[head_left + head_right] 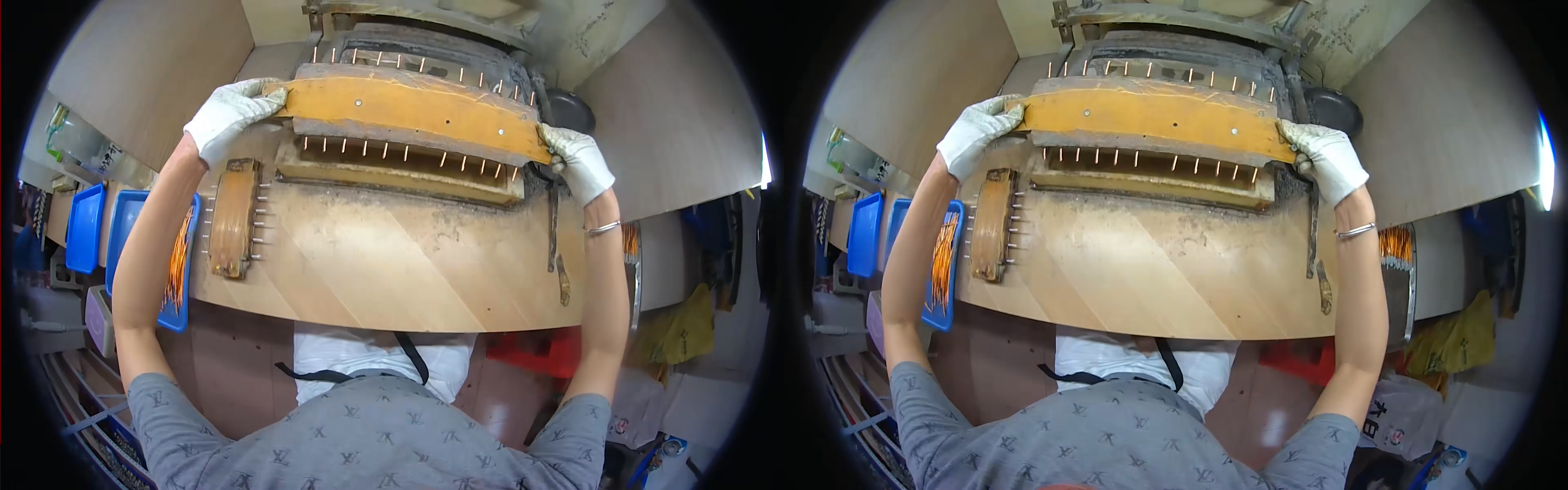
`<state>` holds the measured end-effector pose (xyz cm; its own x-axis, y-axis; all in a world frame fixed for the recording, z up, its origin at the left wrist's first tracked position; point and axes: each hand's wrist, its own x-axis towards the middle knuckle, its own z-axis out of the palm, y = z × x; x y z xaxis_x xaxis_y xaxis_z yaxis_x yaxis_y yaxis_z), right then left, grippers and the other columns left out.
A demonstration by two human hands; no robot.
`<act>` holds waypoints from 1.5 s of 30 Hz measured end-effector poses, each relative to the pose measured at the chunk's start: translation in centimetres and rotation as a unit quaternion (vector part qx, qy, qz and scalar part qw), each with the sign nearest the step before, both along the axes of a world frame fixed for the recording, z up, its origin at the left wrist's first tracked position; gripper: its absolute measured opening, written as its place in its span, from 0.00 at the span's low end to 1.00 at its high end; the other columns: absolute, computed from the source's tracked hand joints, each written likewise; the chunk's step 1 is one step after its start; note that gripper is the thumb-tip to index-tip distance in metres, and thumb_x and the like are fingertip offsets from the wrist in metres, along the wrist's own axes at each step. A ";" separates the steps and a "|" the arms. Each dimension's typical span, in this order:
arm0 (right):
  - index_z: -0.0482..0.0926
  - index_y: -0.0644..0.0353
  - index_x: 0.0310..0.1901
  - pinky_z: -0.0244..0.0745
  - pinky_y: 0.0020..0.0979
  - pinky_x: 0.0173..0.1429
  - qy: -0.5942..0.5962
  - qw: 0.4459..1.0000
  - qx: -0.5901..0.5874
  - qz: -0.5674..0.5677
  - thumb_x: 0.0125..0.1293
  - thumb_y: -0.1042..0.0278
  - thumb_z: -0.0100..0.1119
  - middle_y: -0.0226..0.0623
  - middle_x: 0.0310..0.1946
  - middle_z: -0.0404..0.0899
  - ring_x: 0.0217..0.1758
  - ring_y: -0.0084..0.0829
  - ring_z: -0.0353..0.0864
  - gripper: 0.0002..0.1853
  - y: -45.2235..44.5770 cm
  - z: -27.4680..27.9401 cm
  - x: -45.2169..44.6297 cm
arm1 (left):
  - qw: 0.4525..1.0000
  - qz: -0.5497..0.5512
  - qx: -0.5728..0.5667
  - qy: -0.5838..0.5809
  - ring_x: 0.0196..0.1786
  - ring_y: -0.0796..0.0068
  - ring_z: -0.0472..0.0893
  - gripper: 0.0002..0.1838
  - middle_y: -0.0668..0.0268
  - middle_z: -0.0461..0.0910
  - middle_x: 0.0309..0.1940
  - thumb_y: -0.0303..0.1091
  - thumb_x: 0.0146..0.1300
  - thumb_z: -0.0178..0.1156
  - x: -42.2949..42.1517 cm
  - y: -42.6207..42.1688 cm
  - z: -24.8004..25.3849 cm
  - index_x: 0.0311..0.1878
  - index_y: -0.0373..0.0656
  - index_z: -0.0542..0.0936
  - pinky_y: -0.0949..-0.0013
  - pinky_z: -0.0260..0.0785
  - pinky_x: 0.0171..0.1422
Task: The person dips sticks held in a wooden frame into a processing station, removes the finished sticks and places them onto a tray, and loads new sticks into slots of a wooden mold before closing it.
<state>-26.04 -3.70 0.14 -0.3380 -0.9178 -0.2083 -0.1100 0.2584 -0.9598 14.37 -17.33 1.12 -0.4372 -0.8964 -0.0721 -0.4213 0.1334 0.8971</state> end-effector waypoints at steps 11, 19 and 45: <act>0.80 0.65 0.41 0.60 0.14 0.23 0.128 0.991 -0.030 -0.015 0.54 0.62 0.64 0.28 0.27 0.79 0.19 0.12 0.64 0.16 0.2 -4.6 0.3 | 0.992 0.006 -0.113 -0.052 0.45 0.81 0.75 0.22 0.62 0.78 0.44 0.30 0.53 0.62 0.3 -0.8 -6.2 0.52 0.34 0.72 0.77 0.66 0.53; 0.80 0.66 0.40 0.63 0.16 0.25 0.163 0.986 -0.028 -0.007 0.52 0.63 0.65 0.29 0.28 0.79 0.21 0.13 0.67 0.16 0.9 -5.8 0.6 | 0.997 0.008 -0.070 0.010 0.47 0.80 0.74 0.23 0.62 0.77 0.46 0.25 0.52 0.62 0.5 0.0 -7.8 0.53 0.32 0.71 0.76 0.65 0.55; 0.79 0.66 0.41 0.59 0.14 0.22 0.165 0.979 -0.111 -0.032 0.54 0.61 0.65 0.25 0.22 0.75 0.18 0.12 0.63 0.18 -3.6 2.6 -2.7 | 0.972 0.012 -0.234 -0.031 0.43 0.80 0.76 0.22 0.62 0.79 0.44 0.34 0.53 0.63 -2.6 -5.5 1.3 0.51 0.35 0.74 0.76 0.68 0.52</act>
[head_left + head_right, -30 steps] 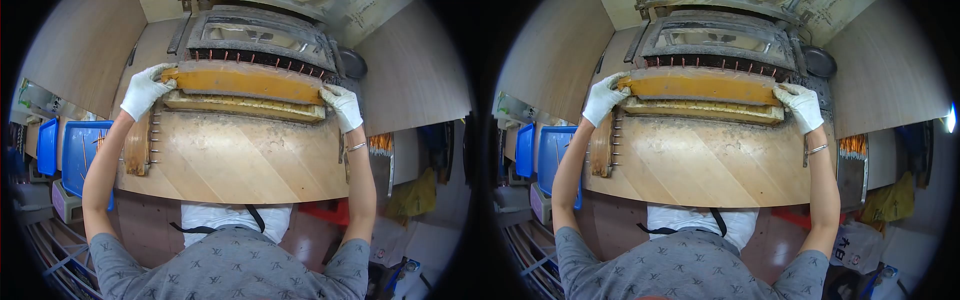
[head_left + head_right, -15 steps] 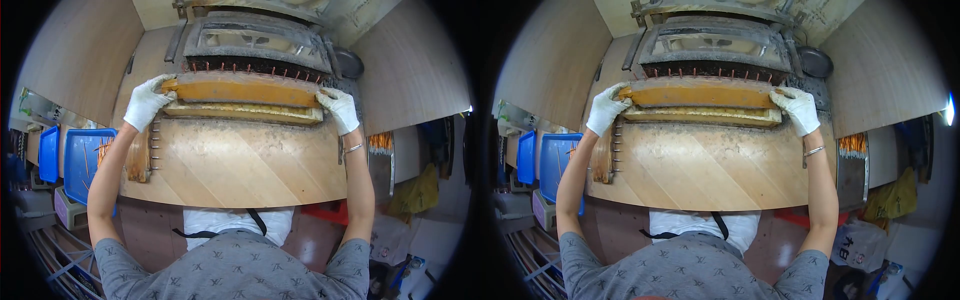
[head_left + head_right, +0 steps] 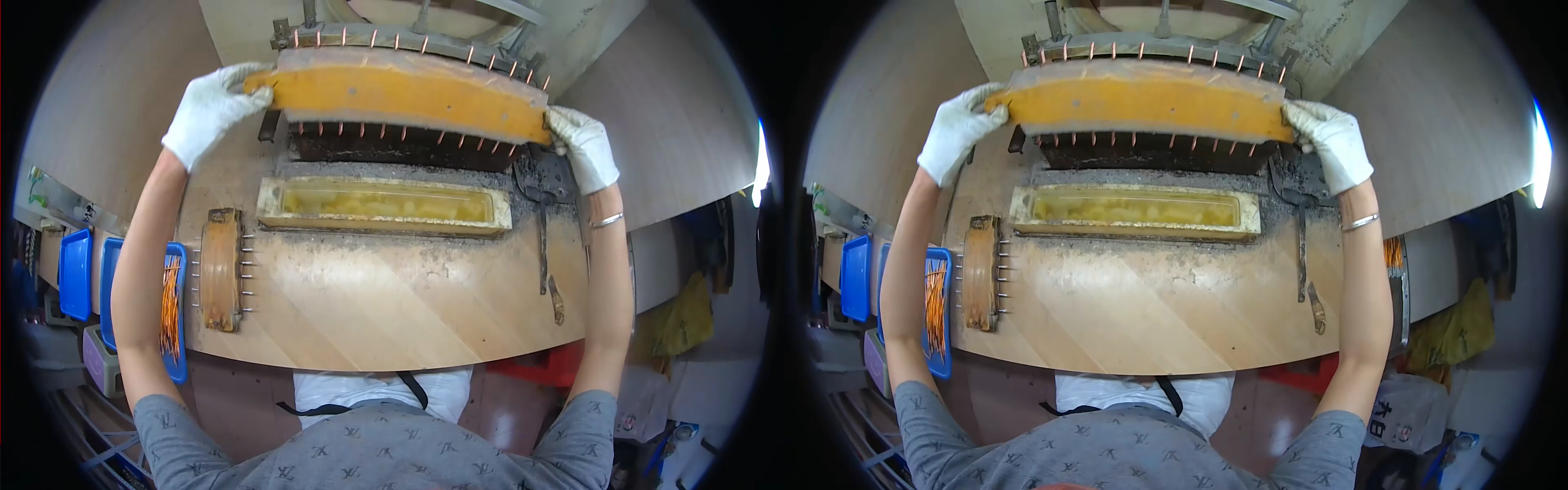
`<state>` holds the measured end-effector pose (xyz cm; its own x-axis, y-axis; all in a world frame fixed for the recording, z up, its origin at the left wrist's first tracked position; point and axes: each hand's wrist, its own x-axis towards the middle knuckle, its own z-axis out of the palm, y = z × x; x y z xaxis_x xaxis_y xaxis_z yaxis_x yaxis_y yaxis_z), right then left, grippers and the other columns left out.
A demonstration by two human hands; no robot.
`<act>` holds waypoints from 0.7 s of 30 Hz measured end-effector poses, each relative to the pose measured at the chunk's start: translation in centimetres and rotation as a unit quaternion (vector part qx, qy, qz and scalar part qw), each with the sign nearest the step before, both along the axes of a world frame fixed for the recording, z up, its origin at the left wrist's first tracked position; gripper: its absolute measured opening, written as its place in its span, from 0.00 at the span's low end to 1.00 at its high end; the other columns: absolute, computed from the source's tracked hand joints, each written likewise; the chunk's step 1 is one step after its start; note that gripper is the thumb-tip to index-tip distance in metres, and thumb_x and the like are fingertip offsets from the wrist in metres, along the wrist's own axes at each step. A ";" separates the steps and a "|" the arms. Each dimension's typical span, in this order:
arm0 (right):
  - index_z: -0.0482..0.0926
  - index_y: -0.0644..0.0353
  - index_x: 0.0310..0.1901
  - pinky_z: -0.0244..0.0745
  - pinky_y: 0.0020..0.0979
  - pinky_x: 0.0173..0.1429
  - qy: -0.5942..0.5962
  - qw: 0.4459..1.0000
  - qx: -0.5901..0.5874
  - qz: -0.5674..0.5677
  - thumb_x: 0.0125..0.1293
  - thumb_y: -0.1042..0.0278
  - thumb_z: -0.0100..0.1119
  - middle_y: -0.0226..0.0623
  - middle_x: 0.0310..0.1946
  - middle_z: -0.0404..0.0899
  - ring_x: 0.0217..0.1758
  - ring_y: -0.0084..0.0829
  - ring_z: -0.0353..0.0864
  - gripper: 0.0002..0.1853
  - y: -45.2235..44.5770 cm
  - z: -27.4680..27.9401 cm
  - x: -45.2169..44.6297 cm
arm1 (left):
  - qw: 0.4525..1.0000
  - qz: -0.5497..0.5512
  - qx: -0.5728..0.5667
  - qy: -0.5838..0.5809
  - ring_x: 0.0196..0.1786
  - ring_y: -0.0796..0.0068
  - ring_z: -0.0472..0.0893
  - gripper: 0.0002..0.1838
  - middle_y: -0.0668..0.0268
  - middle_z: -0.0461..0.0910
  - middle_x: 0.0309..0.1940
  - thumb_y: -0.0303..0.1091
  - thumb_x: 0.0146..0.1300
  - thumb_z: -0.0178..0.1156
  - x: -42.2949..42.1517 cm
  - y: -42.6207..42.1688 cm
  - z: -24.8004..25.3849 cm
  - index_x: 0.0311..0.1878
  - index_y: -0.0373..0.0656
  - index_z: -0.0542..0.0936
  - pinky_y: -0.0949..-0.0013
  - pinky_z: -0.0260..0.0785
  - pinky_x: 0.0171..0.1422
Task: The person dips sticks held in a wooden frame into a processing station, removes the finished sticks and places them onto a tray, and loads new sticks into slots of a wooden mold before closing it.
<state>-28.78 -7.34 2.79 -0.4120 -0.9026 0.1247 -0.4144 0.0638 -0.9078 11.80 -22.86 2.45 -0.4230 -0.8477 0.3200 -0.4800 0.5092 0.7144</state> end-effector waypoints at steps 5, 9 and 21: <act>0.79 0.64 0.43 0.59 0.14 0.23 0.012 1.000 -0.021 0.003 0.55 0.60 0.64 0.24 0.25 0.76 0.21 0.11 0.64 0.18 -3.4 -0.6 -1.7 | 0.999 -0.029 -0.031 -0.010 0.44 0.79 0.76 0.23 0.60 0.79 0.43 0.36 0.54 0.62 -1.7 -3.9 -0.8 0.51 0.34 0.73 0.77 0.67 0.52; 0.79 0.64 0.43 0.61 0.16 0.26 0.016 1.000 0.007 0.008 0.54 0.57 0.64 0.24 0.27 0.77 0.24 0.13 0.66 0.20 -4.3 -1.6 -2.2 | 0.999 -0.025 0.017 0.030 0.44 0.81 0.75 0.23 0.61 0.79 0.43 0.31 0.53 0.63 -2.5 -4.2 -2.5 0.51 0.32 0.73 0.78 0.67 0.51; 0.79 0.64 0.43 0.62 0.17 0.28 0.040 0.999 0.005 0.010 0.55 0.56 0.62 0.27 0.30 0.79 0.26 0.15 0.68 0.20 -4.6 -2.6 -2.7 | 0.998 -0.021 0.045 0.042 0.44 0.81 0.74 0.23 0.61 0.78 0.44 0.32 0.53 0.63 -3.2 -3.4 -3.2 0.51 0.32 0.73 0.78 0.66 0.52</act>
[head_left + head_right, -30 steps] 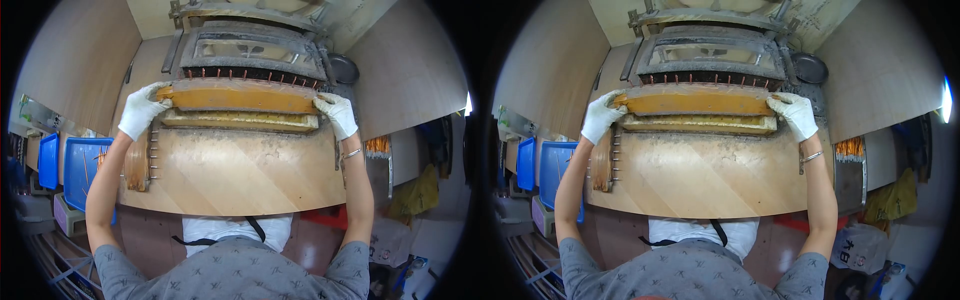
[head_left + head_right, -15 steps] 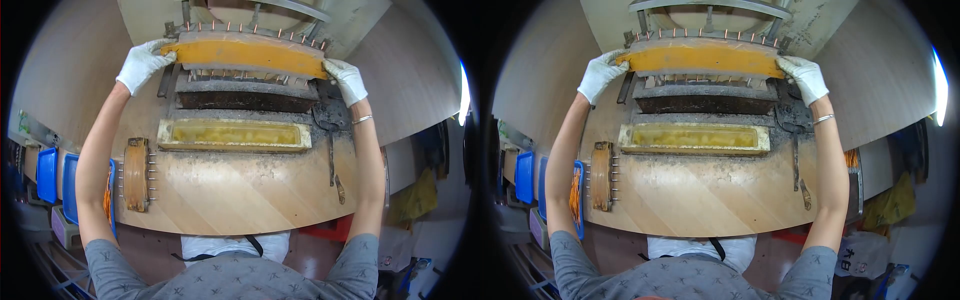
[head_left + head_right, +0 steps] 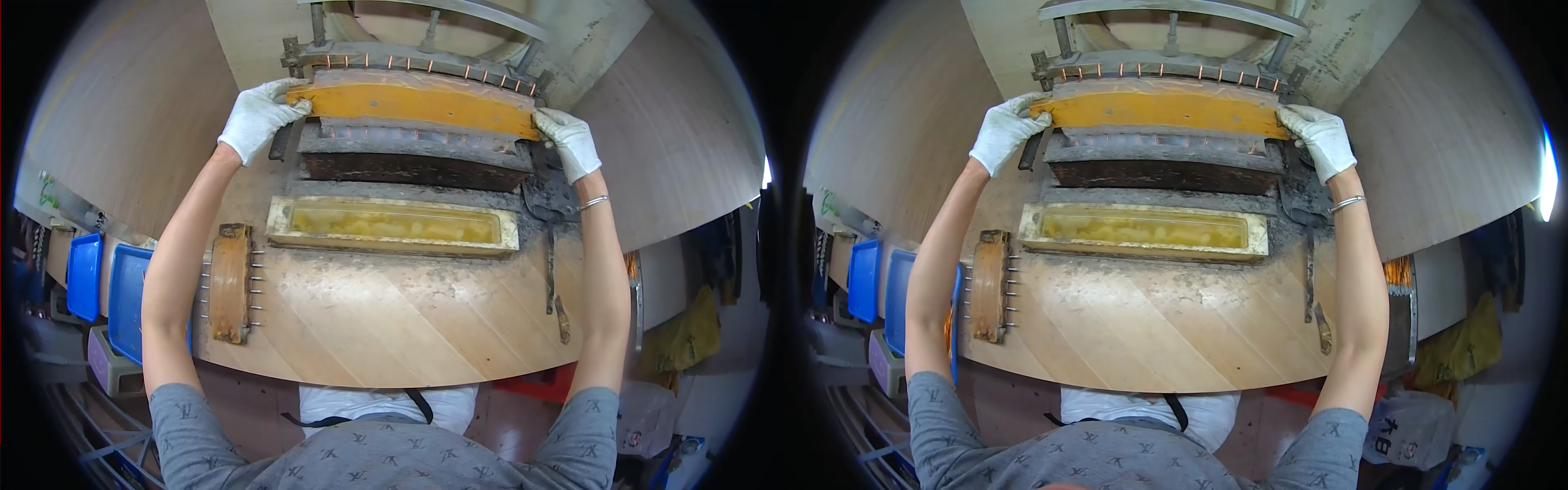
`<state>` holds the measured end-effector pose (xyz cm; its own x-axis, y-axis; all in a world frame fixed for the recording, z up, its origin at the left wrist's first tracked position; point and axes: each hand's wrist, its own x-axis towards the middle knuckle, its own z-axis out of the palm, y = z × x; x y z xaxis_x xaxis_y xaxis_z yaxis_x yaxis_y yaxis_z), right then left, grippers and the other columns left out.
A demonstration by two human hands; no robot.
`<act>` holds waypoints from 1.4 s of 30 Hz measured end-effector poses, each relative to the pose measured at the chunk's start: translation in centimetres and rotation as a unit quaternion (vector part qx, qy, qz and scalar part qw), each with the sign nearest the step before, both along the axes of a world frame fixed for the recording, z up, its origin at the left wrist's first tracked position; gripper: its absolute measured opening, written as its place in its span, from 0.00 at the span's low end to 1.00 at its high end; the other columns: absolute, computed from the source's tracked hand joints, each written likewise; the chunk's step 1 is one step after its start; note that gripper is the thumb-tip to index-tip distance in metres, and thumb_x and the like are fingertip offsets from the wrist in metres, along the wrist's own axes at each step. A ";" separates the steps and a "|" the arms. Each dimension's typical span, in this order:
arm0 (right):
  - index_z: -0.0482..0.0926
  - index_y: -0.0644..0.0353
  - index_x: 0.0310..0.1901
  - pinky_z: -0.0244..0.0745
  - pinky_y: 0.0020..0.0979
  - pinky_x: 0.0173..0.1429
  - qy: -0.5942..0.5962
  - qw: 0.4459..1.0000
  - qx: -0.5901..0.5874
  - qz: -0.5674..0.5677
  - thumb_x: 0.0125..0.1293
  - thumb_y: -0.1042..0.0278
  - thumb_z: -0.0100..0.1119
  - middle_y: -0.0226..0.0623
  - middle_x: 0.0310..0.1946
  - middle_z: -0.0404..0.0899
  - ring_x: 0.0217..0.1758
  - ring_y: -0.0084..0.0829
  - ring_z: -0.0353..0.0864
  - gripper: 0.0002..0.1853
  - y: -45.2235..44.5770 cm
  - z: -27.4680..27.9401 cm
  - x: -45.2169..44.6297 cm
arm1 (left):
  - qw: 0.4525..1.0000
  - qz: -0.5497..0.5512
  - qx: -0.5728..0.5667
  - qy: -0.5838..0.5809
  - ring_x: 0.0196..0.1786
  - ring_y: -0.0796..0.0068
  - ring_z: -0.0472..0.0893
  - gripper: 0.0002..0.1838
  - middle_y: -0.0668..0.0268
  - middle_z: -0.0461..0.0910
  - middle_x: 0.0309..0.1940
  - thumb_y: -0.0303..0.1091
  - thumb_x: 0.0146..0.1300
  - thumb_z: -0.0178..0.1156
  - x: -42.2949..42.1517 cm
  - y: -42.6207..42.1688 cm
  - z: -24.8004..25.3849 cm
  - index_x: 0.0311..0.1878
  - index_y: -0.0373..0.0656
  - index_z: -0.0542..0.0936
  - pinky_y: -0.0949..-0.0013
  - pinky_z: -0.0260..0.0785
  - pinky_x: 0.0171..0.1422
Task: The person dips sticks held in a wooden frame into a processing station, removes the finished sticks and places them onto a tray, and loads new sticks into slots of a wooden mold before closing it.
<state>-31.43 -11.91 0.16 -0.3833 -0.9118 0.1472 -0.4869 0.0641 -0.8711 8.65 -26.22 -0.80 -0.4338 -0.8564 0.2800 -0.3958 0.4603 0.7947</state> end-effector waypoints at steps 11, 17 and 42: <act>0.79 0.64 0.44 0.64 0.18 0.29 0.021 1.000 0.004 -0.001 0.56 0.56 0.62 0.28 0.31 0.79 0.29 0.15 0.71 0.20 0.2 -0.1 -0.2 | 0.997 0.013 -0.058 -0.051 0.44 0.79 0.75 0.22 0.61 0.79 0.44 0.34 0.52 0.64 0.2 0.1 0.1 0.50 0.35 0.74 0.76 0.66 0.53; 0.78 0.64 0.45 0.64 0.18 0.30 0.024 1.000 -0.001 -0.006 0.55 0.55 0.62 0.28 0.31 0.79 0.28 0.16 0.70 0.22 0.1 -0.2 0.1 | 0.999 -0.001 -0.027 -0.044 0.45 0.79 0.75 0.21 0.61 0.79 0.45 0.34 0.53 0.63 0.2 0.1 0.3 0.50 0.36 0.75 0.76 0.65 0.54; 0.78 0.67 0.45 0.62 0.17 0.29 -0.005 1.000 -0.008 -0.001 0.56 0.61 0.63 0.25 0.28 0.77 0.25 0.14 0.66 0.19 0.0 -0.5 0.2 | 1.000 -0.005 -0.022 -0.001 0.46 0.80 0.74 0.24 0.61 0.78 0.46 0.31 0.52 0.64 0.1 -1.0 -0.6 0.52 0.32 0.72 0.77 0.66 0.53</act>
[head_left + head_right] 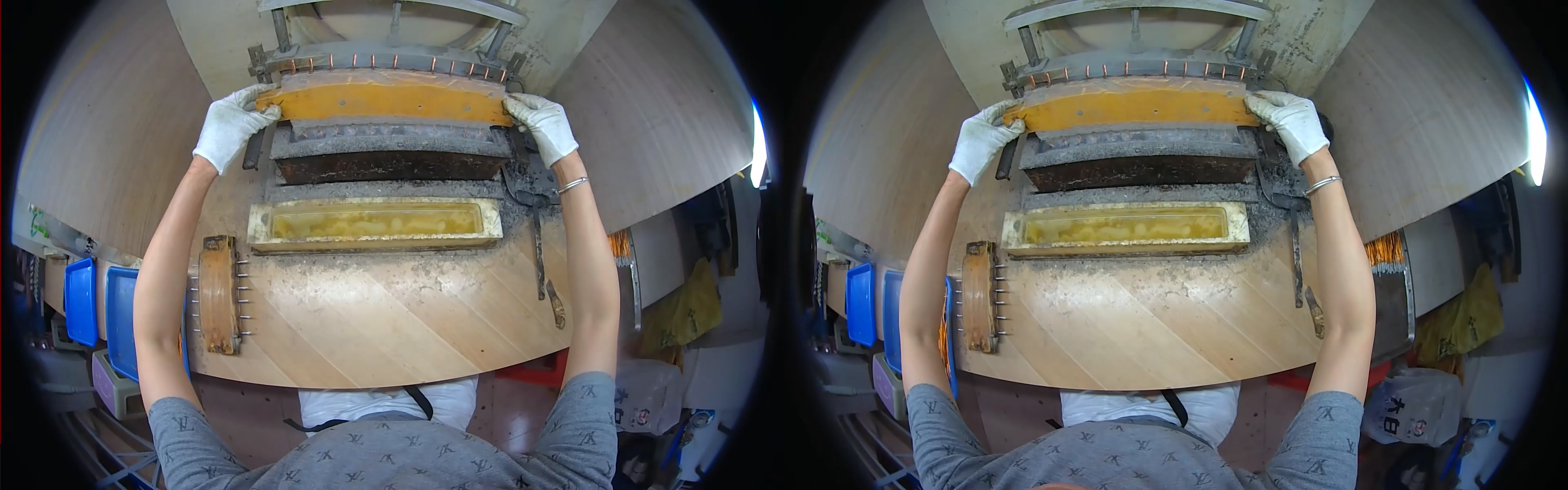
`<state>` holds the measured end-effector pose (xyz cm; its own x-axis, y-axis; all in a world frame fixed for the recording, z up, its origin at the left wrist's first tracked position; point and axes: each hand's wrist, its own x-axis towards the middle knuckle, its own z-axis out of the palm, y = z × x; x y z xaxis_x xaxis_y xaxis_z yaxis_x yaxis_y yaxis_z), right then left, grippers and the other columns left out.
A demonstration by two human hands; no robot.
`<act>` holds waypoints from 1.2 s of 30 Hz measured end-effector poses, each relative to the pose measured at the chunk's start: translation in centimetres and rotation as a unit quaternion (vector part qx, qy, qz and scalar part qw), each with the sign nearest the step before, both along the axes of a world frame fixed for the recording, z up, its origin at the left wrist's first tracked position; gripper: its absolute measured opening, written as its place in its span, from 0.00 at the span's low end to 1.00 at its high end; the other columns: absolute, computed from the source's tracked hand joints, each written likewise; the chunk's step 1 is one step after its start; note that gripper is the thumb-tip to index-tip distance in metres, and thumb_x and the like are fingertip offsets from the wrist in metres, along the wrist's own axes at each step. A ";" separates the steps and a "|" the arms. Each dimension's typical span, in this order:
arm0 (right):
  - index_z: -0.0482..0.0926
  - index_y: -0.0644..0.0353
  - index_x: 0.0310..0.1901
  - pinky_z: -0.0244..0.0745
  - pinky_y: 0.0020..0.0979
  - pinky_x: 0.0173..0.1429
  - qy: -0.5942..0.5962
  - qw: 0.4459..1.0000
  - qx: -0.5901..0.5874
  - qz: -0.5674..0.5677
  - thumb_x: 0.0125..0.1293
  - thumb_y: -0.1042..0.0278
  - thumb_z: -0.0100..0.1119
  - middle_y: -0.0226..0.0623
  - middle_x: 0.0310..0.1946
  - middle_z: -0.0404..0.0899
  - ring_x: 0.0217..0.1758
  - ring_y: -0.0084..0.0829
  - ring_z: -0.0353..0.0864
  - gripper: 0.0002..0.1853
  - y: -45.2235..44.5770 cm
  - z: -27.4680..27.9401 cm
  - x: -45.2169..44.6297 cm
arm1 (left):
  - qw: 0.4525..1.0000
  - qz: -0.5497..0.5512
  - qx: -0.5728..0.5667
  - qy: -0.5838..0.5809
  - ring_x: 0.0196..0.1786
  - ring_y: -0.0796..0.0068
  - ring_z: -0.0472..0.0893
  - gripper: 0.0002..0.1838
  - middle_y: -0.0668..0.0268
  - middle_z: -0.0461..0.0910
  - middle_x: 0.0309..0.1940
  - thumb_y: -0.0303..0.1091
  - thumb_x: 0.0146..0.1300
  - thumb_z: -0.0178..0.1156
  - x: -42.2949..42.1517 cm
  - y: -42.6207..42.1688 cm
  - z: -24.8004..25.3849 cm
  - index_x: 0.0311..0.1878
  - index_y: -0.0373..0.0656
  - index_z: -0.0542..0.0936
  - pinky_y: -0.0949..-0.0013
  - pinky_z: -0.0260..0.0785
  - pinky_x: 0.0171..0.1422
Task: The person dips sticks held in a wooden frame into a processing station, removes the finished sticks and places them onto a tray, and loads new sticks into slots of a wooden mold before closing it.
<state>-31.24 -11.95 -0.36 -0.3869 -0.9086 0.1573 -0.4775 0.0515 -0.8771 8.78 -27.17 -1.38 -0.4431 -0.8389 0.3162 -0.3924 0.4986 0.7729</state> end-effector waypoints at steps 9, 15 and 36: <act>0.78 0.66 0.45 0.62 0.18 0.30 0.011 1.000 0.004 -0.007 0.55 0.60 0.63 0.26 0.29 0.78 0.26 0.14 0.67 0.19 0.1 -0.1 -0.2 | 1.000 0.009 0.011 -0.002 0.46 0.80 0.74 0.24 0.61 0.77 0.46 0.30 0.52 0.64 -0.3 -0.1 -0.3 0.53 0.32 0.72 0.77 0.66 0.54; 0.78 0.66 0.44 0.64 0.18 0.29 0.018 1.000 0.004 -0.005 0.54 0.55 0.63 0.29 0.30 0.79 0.25 0.16 0.67 0.23 -0.2 -0.4 -0.4 | 1.000 0.006 0.027 -0.002 0.46 0.80 0.73 0.22 0.62 0.77 0.47 0.28 0.54 0.62 -0.4 0.6 0.1 0.53 0.31 0.71 0.77 0.65 0.54; 0.79 0.65 0.43 0.62 0.18 0.27 0.003 1.000 0.011 -0.004 0.54 0.56 0.64 0.27 0.28 0.79 0.22 0.15 0.63 0.22 -0.3 -0.1 -0.5 | 0.999 0.001 0.009 -0.045 0.43 0.82 0.74 0.23 0.63 0.78 0.44 0.32 0.53 0.64 -0.5 0.3 0.9 0.52 0.34 0.73 0.77 0.66 0.52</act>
<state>-31.76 -12.25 -0.51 -0.3928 -0.9090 0.1396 -0.4823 0.0743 -0.8729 8.32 -26.86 -0.50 -0.4668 -0.8453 0.2598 -0.4616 0.4835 0.7438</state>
